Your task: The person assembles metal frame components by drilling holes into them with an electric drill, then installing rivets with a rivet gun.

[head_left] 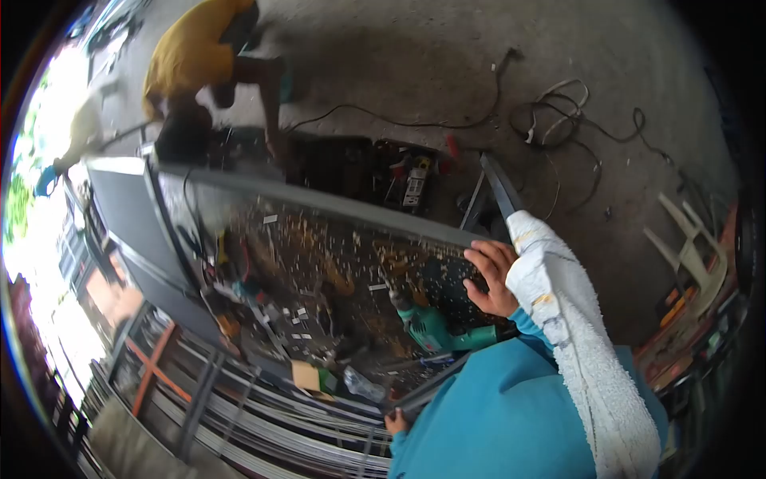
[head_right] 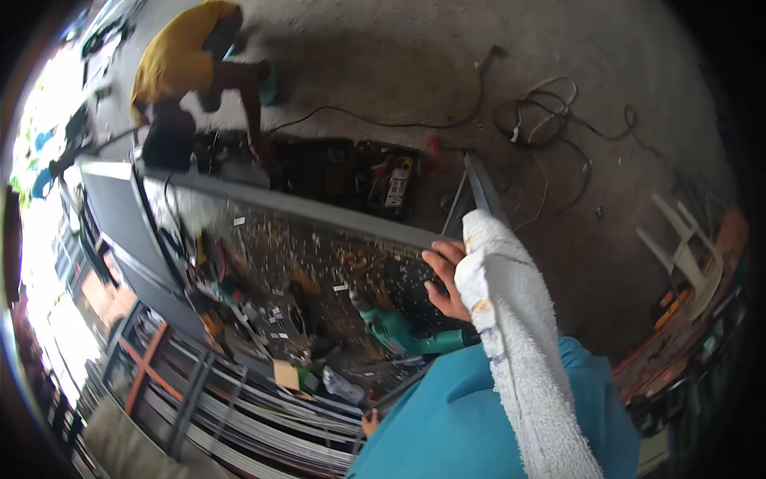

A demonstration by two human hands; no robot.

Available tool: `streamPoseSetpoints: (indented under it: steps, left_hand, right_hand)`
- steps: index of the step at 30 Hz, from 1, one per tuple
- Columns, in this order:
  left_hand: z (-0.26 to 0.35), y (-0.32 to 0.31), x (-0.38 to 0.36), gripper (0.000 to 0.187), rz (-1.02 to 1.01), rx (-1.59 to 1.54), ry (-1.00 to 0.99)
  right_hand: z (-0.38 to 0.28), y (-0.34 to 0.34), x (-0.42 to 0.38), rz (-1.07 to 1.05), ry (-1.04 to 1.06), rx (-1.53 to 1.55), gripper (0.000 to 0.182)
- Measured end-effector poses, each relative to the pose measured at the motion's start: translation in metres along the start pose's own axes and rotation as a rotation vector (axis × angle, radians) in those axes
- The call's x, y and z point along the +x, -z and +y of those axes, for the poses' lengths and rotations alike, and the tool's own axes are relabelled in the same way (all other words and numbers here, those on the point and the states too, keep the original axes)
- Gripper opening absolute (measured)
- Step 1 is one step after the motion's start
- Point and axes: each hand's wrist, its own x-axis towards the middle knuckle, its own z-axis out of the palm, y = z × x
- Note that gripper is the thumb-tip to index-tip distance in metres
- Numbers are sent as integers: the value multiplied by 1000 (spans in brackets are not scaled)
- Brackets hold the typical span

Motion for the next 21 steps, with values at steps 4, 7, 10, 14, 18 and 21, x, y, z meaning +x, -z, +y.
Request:
streamPoseSetpoints:
  steps: [4, 7, 10, 14, 18, 21]
  left_hand:
    - [-36, -10, 0, 22, 101, -166, -170]
    - [-91, -24, 11, 13, 319, -223, -138]
    - [-112, -28, 6, 15, 475, -312, -48]
    - [-143, -58, 5, 18, 544, -381, 234]
    - [-187, -107, 35, 22, 560, -661, 203]
    - [-182, -120, 61, 26, 499, -861, -95]
  right_hand:
    - [-8, 3, 5, 54, 60, -53, 51]
    - [-14, -6, 0, 77, 85, -119, 47]
    - [-13, -12, -5, 59, 104, -130, 48]
    - [18, -8, -4, -66, 239, -35, 51]
    - [-16, 23, -20, -100, 366, -173, 39]
    - [-103, 14, -73, -346, 26, 307, 26]
